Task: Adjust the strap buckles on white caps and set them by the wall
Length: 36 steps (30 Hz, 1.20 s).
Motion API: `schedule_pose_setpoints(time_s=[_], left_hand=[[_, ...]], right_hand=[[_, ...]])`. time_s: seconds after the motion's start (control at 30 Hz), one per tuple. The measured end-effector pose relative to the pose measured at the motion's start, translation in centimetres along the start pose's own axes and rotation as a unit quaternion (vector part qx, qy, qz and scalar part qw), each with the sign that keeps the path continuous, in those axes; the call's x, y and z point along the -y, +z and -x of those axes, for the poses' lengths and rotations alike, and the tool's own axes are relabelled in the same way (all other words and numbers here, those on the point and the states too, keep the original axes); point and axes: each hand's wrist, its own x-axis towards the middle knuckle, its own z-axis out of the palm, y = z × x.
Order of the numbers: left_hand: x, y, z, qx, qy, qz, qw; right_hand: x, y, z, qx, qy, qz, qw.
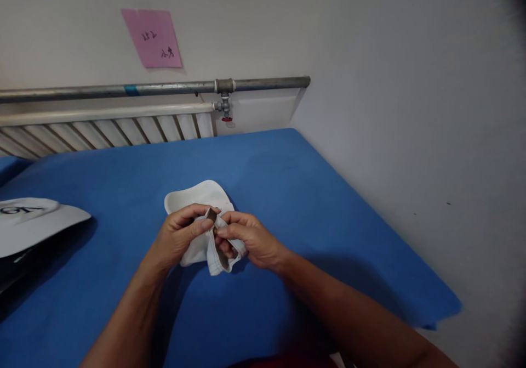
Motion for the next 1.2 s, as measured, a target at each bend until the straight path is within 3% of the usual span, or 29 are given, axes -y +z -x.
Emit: schedule_pose_setpoints(time_s=[0.23, 0.4, 0.6, 0.8, 1.0, 1.2], left_hand=[[-0.2, 0.0, 0.0, 0.009, 0.010, 0.030, 0.999], [-0.2, -0.1, 0.1, 0.119, -0.019, 0.053, 0.991], [-0.1, -0.5, 0.1, 0.064, -0.005, 0.081, 0.995], [-0.2, -0.5, 0.2, 0.092, -0.035, 0.036, 0.994], [-0.2, -0.8, 0.4, 0.087, -0.056, 0.071, 0.992], [-0.3, -0.4, 0.3, 0.106, -0.081, 0.074, 0.988]], right_hand=[[1.2, -0.9, 0.1, 0.004, 0.011, 0.080, 0.997], [2.1, -0.9, 0.5, 0.054, 0.018, 0.096, 0.994], [2.7, -1.4, 0.7, 0.020, 0.015, 0.166, 0.986], [2.8, -1.4, 0.8, 0.069, 0.007, 0.151, 0.986], [3.4, -1.4, 1.1, 0.030, 0.017, 0.190, 0.981], [3.5, -1.2, 1.2, 0.066, 0.006, 0.176, 0.982]])
